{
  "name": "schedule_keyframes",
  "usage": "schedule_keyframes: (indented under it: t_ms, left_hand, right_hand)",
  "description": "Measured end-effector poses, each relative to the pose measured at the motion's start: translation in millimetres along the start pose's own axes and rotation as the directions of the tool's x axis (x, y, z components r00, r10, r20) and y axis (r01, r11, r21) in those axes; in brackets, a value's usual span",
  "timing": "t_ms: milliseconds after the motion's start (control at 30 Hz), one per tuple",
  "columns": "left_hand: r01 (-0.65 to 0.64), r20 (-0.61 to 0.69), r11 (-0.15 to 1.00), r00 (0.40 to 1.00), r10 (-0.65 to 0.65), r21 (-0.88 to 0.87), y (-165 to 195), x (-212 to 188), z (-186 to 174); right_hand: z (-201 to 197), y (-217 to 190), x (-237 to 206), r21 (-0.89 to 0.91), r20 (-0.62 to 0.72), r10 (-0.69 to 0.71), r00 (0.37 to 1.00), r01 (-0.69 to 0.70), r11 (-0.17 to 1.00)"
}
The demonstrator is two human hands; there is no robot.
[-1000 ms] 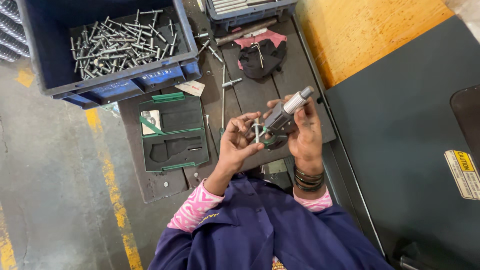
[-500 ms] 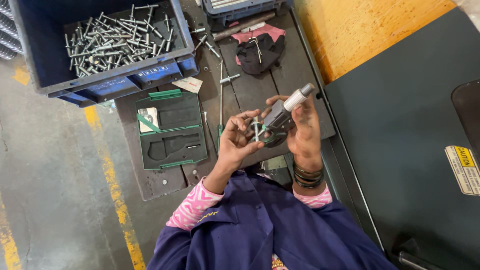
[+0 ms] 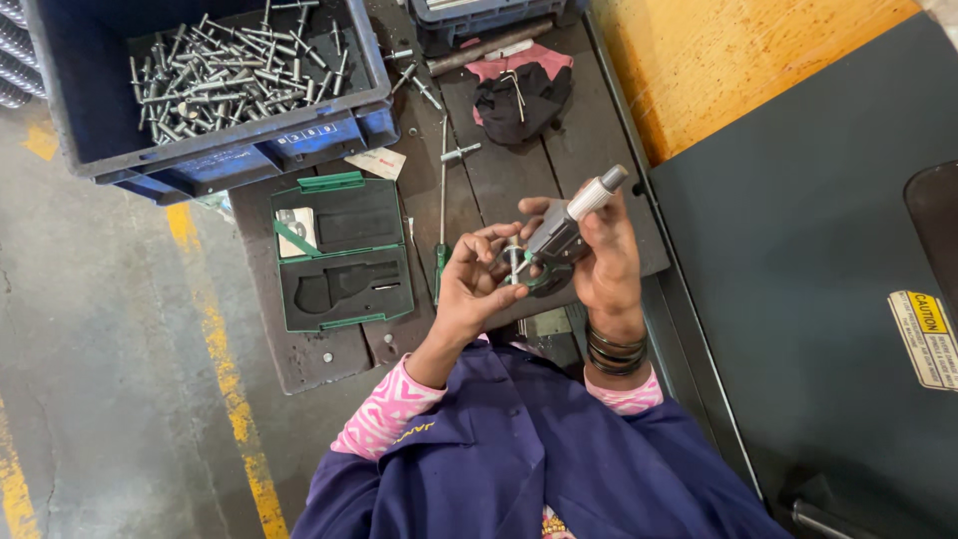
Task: The person picks metal pins from a blue crate at a workbench and measures each one with a micrometer, placing measured pins aside. They briefly walk to a lathe, handle a part in the chuck, then return to the bench and continue measuring pins one at a time.
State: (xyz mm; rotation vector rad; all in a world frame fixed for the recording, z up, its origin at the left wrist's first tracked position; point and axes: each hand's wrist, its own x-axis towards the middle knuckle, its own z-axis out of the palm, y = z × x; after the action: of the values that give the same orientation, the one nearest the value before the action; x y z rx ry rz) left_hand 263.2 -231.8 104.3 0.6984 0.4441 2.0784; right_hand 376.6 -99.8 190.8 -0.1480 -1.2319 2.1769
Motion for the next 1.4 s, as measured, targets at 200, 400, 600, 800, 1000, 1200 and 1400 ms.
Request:
schedule_keyframes:
  t_ms: [200, 400, 600, 800, 1000, 1200, 1400]
  left_hand:
    - [0.011, 0.0, 0.999, 1.0, -0.011, -0.038, 1, -2, 1]
    - [0.012, -0.004, 1.0, 1.0, -0.012, -0.029, 1, -4, 2]
    - [0.012, -0.024, 1.0, 1.0, -0.013, -0.026, -3, -6, 0]
    - [0.012, -0.025, 0.999, 1.0, -0.013, -0.037, -5, -7, -1]
    - [0.009, -0.025, 0.999, 1.0, -0.01, -0.035, -2, -6, 1]
    - [0.026, -0.041, 0.999, 0.999, -0.027, -0.03, -1, -6, 2]
    - [0.126, -0.121, 0.991, 0.984, -0.131, -0.052, -9, -12, -9]
  right_hand:
    - [3, -3, -1, 0.031, 0.009, 0.018, 1.0, -0.018, 0.999]
    - [5, -8, -1, 0.146, 0.079, 0.024, 0.997, -0.035, 0.989]
    - [4, -4, -4, 0.048, -0.015, 0.025, 1.0, -0.024, 0.999]
    - [6, -4, -5, 0.025, -0.006, 0.022, 1.0, -0.022, 0.999]
    - [8, -5, -4, -0.012, -0.022, 0.029, 0.999, -0.029, 0.999]
    - [6, -2, -6, -0.011, -0.037, 0.046, 0.998, -0.047, 0.999]
    - [-11, 7, -7, -0.095, -0.091, 0.056, 0.994, -0.064, 0.993]
